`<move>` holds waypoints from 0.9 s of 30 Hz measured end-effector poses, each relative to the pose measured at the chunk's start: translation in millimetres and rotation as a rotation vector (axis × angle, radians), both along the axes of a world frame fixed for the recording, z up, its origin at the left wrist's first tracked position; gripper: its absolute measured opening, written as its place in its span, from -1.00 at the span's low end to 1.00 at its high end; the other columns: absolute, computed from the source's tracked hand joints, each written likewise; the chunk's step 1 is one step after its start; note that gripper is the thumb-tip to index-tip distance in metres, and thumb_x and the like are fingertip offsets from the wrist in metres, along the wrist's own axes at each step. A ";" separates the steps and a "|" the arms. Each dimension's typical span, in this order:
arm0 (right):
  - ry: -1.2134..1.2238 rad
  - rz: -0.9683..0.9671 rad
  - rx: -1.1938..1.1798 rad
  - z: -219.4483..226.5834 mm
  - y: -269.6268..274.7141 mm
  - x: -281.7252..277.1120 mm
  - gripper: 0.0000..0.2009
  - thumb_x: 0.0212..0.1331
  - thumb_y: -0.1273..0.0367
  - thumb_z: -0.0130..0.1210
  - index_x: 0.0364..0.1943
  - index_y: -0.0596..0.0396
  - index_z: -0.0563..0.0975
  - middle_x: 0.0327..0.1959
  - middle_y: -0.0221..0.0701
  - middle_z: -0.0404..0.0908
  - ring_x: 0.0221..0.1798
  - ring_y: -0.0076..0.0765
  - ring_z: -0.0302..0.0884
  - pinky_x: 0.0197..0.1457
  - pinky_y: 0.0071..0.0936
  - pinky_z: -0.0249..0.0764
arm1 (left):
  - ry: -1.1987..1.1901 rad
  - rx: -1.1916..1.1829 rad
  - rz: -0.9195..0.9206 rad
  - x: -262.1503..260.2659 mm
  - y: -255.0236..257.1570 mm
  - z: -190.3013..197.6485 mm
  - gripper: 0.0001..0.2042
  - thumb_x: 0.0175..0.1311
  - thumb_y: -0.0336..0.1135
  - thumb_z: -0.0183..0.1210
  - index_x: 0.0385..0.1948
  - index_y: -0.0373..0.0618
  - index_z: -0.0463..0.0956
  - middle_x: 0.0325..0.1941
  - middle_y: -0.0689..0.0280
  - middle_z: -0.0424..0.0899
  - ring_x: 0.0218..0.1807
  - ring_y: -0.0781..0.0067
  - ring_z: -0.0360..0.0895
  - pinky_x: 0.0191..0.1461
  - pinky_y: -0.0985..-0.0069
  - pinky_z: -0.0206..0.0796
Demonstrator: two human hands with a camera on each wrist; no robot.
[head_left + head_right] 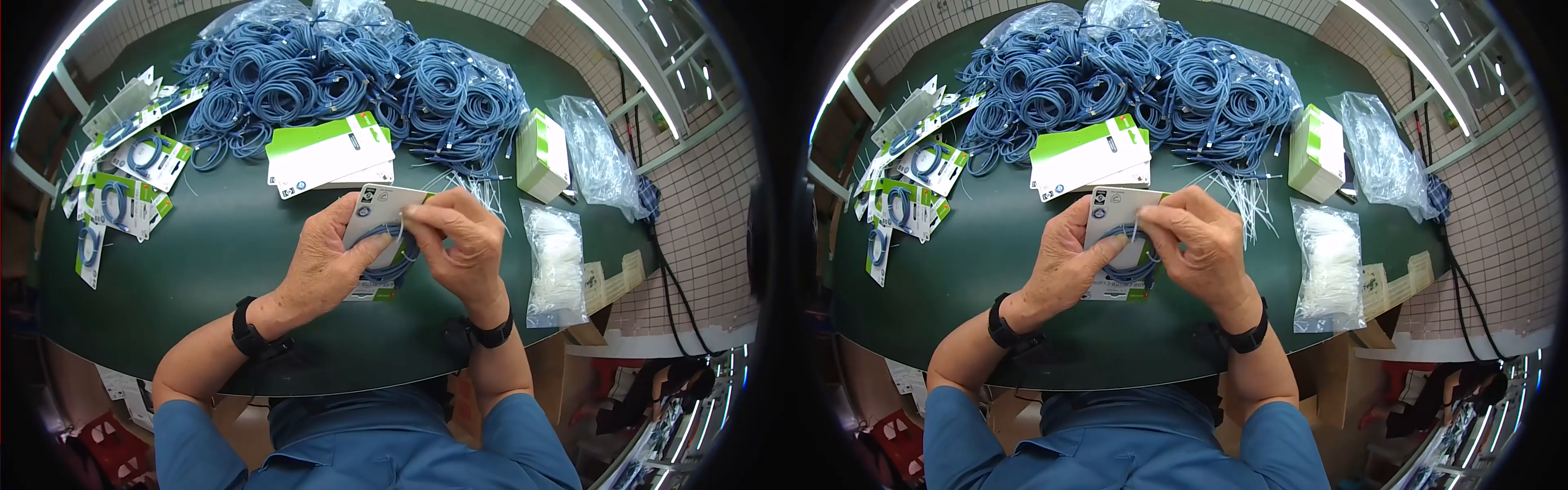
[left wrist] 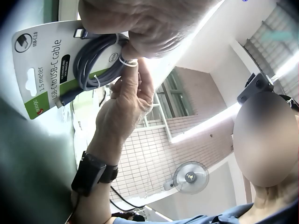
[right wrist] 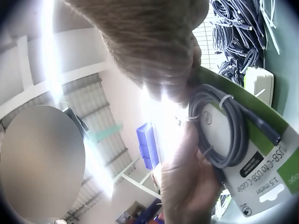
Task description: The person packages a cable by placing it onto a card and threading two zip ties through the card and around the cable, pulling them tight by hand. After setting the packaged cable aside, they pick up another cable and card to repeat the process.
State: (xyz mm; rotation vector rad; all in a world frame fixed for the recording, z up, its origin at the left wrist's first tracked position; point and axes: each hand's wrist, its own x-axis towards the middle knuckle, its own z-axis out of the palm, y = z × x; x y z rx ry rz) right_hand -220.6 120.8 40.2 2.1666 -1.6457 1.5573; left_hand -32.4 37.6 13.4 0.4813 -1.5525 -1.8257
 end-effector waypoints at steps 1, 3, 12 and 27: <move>-0.052 -0.009 -0.025 -1.3 -0.2 -1.0 -0.77 0.18 0.65 0.34 -0.10 0.17 0.73 -0.29 -0.41 0.67 -0.32 -0.56 0.59 -0.32 -0.56 0.52 | 0.009 0.016 -0.011 0.2 -1.2 0.5 -0.65 0.41 -0.55 0.22 0.21 -0.28 0.54 0.04 0.23 0.76 0.05 0.52 0.68 0.19 0.47 0.55; -0.228 -0.087 -0.045 -4.9 -0.2 -8.1 -0.80 0.25 0.60 0.31 -0.07 0.18 0.72 -0.27 -0.44 0.68 -0.30 -0.60 0.59 -0.29 -0.58 0.52 | -0.002 0.033 -0.029 1.2 -1.6 1.6 -0.65 0.41 -0.55 0.22 0.21 -0.28 0.53 0.05 0.23 0.76 0.05 0.52 0.68 0.19 0.46 0.55; -1.291 0.537 0.751 -24.5 -8.2 -27.9 -0.76 0.39 0.29 0.32 -0.07 0.19 0.67 -0.20 -0.40 0.73 -0.19 -0.60 0.69 -0.12 -0.64 0.63 | 0.021 0.044 -0.138 1.6 10.1 6.5 -0.65 0.43 -0.52 0.28 0.22 -0.30 0.52 0.07 0.21 0.75 0.08 0.50 0.69 0.21 0.47 0.55; -1.160 0.480 0.596 -41.8 -16.5 -32.7 -0.81 0.31 0.33 0.38 -0.25 0.15 0.63 -0.30 -0.51 0.69 -0.30 -0.70 0.60 -0.24 -0.70 0.54 | 0.038 0.061 -0.133 1.0 12.1 1.6 -0.65 0.42 -0.53 0.29 0.20 -0.34 0.51 0.06 0.19 0.75 0.05 0.50 0.70 0.18 0.47 0.57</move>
